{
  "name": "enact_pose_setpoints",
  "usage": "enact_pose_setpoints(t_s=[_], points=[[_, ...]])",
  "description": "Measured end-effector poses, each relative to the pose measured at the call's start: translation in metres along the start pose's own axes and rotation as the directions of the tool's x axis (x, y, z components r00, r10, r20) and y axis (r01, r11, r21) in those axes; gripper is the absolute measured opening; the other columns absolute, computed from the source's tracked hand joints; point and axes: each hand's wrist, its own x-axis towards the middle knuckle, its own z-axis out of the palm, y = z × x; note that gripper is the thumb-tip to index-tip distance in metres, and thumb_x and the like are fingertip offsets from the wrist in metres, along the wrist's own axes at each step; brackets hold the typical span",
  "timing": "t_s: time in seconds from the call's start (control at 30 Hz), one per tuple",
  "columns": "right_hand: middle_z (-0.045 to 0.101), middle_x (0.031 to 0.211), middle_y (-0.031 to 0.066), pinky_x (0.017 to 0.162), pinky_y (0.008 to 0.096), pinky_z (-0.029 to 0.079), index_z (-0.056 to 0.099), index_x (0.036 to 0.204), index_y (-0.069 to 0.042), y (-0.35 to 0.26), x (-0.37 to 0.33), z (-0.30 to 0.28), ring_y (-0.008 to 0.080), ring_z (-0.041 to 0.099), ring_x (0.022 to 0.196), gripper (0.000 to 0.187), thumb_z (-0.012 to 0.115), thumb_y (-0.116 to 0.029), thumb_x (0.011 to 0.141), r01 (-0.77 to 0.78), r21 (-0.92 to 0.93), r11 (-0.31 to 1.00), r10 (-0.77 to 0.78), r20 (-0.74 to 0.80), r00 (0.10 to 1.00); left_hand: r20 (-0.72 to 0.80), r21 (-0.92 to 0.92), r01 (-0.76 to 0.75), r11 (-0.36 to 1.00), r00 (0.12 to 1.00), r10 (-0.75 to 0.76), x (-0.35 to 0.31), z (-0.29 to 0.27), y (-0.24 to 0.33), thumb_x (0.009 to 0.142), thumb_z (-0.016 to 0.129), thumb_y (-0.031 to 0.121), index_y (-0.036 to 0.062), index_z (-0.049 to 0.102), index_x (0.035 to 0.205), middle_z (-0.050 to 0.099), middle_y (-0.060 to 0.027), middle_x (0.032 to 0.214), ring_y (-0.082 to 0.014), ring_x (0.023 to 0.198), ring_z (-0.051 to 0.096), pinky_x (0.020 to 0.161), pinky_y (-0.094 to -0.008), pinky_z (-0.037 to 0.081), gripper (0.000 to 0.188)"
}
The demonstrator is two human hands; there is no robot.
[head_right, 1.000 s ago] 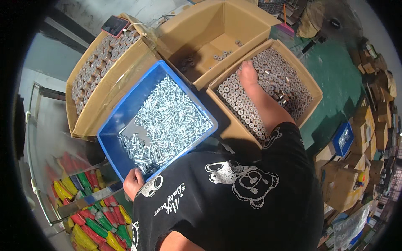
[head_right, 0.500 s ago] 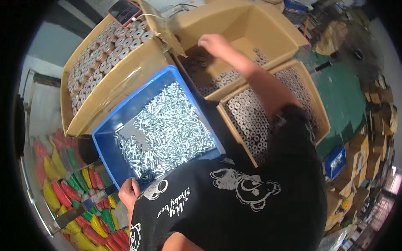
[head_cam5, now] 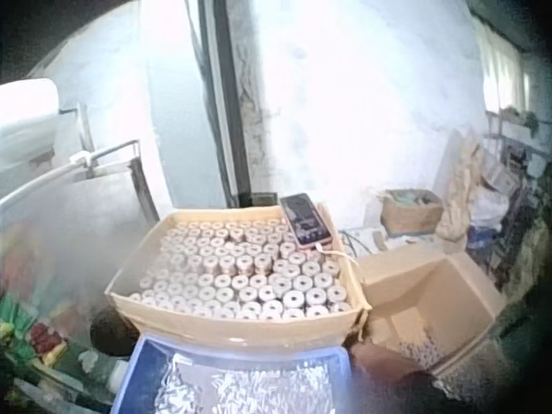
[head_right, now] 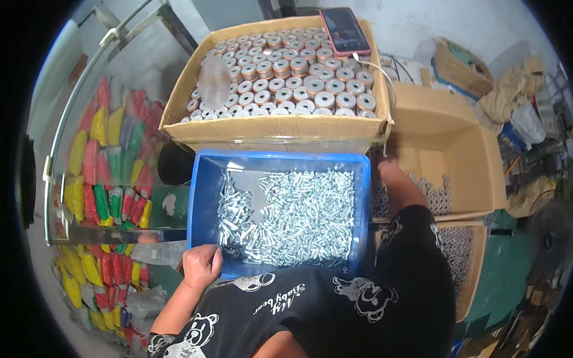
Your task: The person sorts small metal parts by hand, transferring them from a blue tray into individual cardboard boxes.
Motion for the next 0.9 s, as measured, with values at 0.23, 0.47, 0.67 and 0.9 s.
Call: enact_pose_setpoints(t_s=[0.23,0.47,0.67,0.9], points=[[0.058,0.075,0.0015,0.042,0.0190,0.031,0.053,0.126,-0.003,-0.013,-0.078,-0.112,0.0038,0.042,0.050,0.043,0.069,-0.021,0.091,0.054,0.647,0.761,-0.184,0.135,0.974,-0.021,-0.057,-0.047,0.997,0.999,0.045,-0.007,-0.003,-0.013,0.079,0.064,0.010,0.0058,0.054,0.061,0.056,-0.0134,0.059,-0.0319,0.053,0.059,0.051,-0.0428,0.047,0.021],[0.062,0.081,0.0012,0.060,0.0278,0.045,0.066,0.115,-0.005,-0.299,-0.129,-0.034,0.0096,0.054,0.066,0.033,0.061,-0.030,0.094,0.539,-0.429,0.725,-0.645,-0.147,0.750,-0.061,-0.064,-0.099,0.993,0.994,0.095,-0.017,0.006,-0.027,0.081,0.064,0.017,0.0063,0.056,0.062,0.058,-0.0126,0.059,-0.0338,0.053,0.060,0.050,-0.0448,0.048,0.023],[0.068,0.113,0.0216,0.091,0.0468,0.052,0.060,0.123,-0.004,-0.318,-0.052,-0.021,0.0366,0.065,0.108,0.046,0.068,-0.033,0.087,-0.177,-0.931,0.320,-0.221,-0.254,0.942,-0.121,-0.160,-0.144,0.976,0.985,0.126,-0.018,0.010,-0.028,0.081,0.063,0.017,0.0060,0.058,0.063,0.060,-0.0140,0.060,-0.0341,0.055,0.061,0.053,-0.0469,0.049,0.022],[0.067,0.089,0.0108,0.070,0.0370,0.050,0.065,0.106,-0.002,-0.385,-0.087,0.094,0.0225,0.064,0.080,0.035,0.067,-0.033,0.090,0.577,-0.595,0.559,-0.722,-0.007,0.692,-0.112,-0.226,-0.088,0.970,0.992,0.064,-0.030,0.013,-0.036,0.081,0.063,0.017,0.0055,0.058,0.065,0.062,-0.0165,0.061,-0.0359,0.058,0.063,0.054,-0.0489,0.050,0.021]])
